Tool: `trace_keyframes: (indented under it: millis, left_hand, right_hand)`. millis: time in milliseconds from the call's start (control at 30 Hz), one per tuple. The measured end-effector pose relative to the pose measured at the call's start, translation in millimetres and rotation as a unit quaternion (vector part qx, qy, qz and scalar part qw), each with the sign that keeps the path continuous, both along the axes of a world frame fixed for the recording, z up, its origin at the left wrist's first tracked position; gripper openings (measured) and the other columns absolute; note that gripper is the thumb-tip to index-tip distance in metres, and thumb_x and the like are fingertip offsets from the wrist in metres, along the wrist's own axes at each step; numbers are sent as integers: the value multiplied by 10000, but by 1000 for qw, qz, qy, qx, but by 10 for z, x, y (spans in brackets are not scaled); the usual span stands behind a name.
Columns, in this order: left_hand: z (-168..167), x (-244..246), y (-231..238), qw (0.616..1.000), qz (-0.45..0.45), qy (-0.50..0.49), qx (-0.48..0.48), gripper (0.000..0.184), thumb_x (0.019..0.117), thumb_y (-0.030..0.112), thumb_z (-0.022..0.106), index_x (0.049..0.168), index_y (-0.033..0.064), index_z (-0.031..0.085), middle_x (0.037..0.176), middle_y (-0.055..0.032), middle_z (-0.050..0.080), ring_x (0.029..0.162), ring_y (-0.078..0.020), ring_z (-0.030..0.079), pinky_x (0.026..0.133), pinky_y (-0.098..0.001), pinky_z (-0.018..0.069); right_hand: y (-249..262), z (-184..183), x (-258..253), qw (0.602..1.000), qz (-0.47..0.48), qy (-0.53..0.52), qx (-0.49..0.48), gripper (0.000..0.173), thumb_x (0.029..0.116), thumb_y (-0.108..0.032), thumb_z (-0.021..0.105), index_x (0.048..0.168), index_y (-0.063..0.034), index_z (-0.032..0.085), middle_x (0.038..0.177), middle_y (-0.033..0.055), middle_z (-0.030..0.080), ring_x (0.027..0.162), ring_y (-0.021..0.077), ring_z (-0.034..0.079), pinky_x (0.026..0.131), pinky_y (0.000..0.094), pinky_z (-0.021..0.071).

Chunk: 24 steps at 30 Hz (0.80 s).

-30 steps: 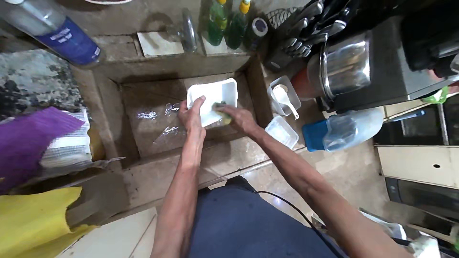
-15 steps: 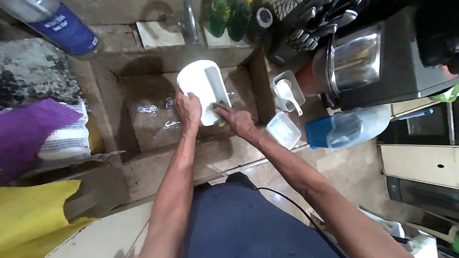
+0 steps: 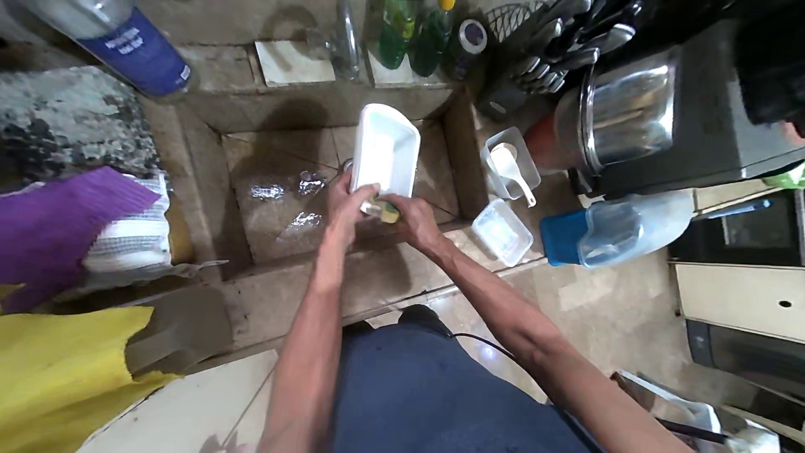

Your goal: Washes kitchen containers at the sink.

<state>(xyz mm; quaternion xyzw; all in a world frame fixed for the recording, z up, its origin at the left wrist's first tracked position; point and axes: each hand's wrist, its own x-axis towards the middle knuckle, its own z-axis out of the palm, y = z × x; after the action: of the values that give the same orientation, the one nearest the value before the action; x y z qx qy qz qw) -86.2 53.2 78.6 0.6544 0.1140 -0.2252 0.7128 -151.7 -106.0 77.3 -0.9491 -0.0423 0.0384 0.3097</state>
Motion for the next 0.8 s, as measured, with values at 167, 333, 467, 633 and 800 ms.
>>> trace_keyframes:
  millis: [167,333,467,633,800]
  left_hand:
    - [-296,-196,-61,969,181,-9,-165,609,953,238,727,1464,62,448,1291,-149,641,1138,-257,663,951,-466,588]
    - [-118,-148,34,963,189,-13,-192,479,946,213,732,1346,6,569,1189,-166,699,1081,-276,701,944,-486,598]
    - [-1,-123,-21,956,218,-6,-195,476,962,216,708,1373,26,561,1251,-148,676,1148,-255,668,988,-464,569]
    - [45,-150,-64,951,214,30,-222,509,988,259,681,1425,60,513,1271,-147,665,1161,-263,662,990,-481,567]
    - [19,-276,-136,957,230,32,-172,568,922,129,713,1452,79,513,1286,-170,649,1107,-300,683,883,-519,610]
  right_hand:
    - [53,319,185,965,-5,161,209,344,966,-285,715,1231,-66,702,1080,116,739,988,210,709,927,470,581]
    - [68,391,545,991,-114,17,-65,582,858,-152,744,1412,-91,577,1285,175,654,1046,363,695,822,571,586]
    - [301,334,562,985,-10,103,-140,835,890,-523,635,1570,-90,415,1499,167,534,1302,395,543,996,635,438]
    - [246,153,530,985,67,16,-159,507,907,-329,741,1356,-105,665,1245,166,674,1135,366,633,945,581,491]
    - [119,84,804,989,-28,-41,-138,241,939,-208,684,1114,-54,747,1084,172,712,1002,343,699,875,539,571]
